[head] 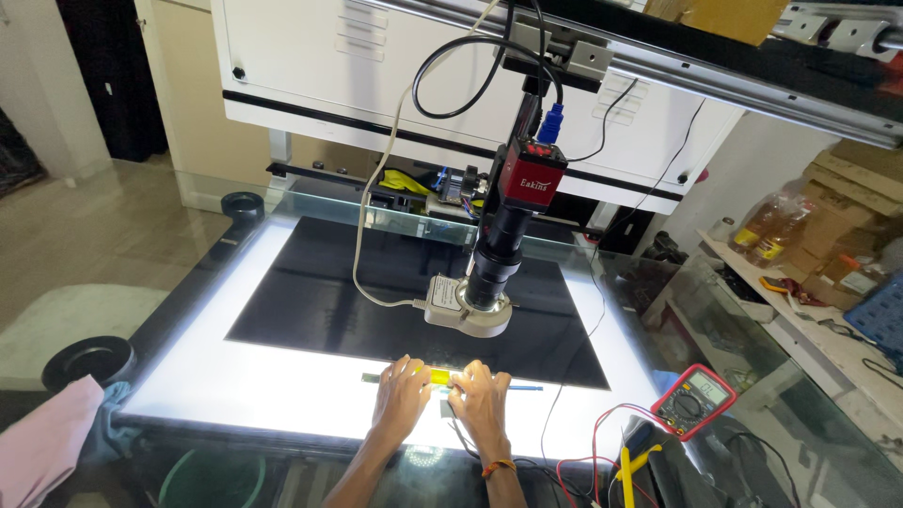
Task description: The person works at an illuminated inspection table under a mounted microscope, holding a small green circuit board strip in place with one hand while using tweezers and a pen-like probe with the other to touch and adjust small components on the board. They reposition the board and continue manipulating its components throughout the episode.
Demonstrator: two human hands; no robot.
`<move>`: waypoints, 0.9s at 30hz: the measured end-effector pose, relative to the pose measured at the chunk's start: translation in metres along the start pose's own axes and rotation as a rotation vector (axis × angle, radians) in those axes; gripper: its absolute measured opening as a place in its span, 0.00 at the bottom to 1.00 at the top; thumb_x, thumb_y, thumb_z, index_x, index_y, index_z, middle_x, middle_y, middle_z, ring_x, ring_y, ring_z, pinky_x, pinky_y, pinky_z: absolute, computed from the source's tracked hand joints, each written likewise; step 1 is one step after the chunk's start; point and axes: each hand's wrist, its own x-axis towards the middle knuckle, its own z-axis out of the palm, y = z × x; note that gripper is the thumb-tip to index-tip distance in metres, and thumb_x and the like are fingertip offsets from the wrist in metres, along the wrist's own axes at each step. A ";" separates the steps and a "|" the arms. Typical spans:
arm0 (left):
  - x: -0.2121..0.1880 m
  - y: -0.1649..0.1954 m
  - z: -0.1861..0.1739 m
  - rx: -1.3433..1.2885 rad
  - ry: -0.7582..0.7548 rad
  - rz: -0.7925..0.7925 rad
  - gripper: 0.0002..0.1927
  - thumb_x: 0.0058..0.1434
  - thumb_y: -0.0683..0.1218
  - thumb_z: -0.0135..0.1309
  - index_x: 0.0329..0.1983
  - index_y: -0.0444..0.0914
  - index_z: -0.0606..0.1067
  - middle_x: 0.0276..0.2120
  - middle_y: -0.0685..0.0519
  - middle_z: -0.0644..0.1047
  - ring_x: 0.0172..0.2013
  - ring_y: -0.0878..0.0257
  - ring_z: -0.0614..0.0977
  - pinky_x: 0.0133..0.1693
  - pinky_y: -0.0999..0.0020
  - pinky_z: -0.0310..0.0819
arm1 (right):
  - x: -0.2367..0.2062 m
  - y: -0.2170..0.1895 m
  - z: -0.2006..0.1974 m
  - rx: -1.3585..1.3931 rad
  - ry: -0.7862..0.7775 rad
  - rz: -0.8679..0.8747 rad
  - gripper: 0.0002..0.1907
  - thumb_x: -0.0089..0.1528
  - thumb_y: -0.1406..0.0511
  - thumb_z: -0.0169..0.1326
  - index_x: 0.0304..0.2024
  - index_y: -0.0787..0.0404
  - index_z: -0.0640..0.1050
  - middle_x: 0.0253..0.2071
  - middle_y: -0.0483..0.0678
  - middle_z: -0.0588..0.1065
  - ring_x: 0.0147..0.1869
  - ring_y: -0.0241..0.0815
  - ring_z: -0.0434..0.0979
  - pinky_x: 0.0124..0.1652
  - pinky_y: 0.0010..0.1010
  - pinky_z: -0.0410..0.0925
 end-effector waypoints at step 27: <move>0.000 -0.004 0.004 0.002 0.013 0.008 0.12 0.57 0.44 0.60 0.44 0.38 0.77 0.49 0.47 0.77 0.60 0.45 0.72 0.61 0.45 0.60 | 0.002 -0.005 -0.006 0.031 0.033 0.003 0.06 0.51 0.67 0.63 0.31 0.55 0.82 0.34 0.44 0.71 0.39 0.42 0.70 0.43 0.42 0.56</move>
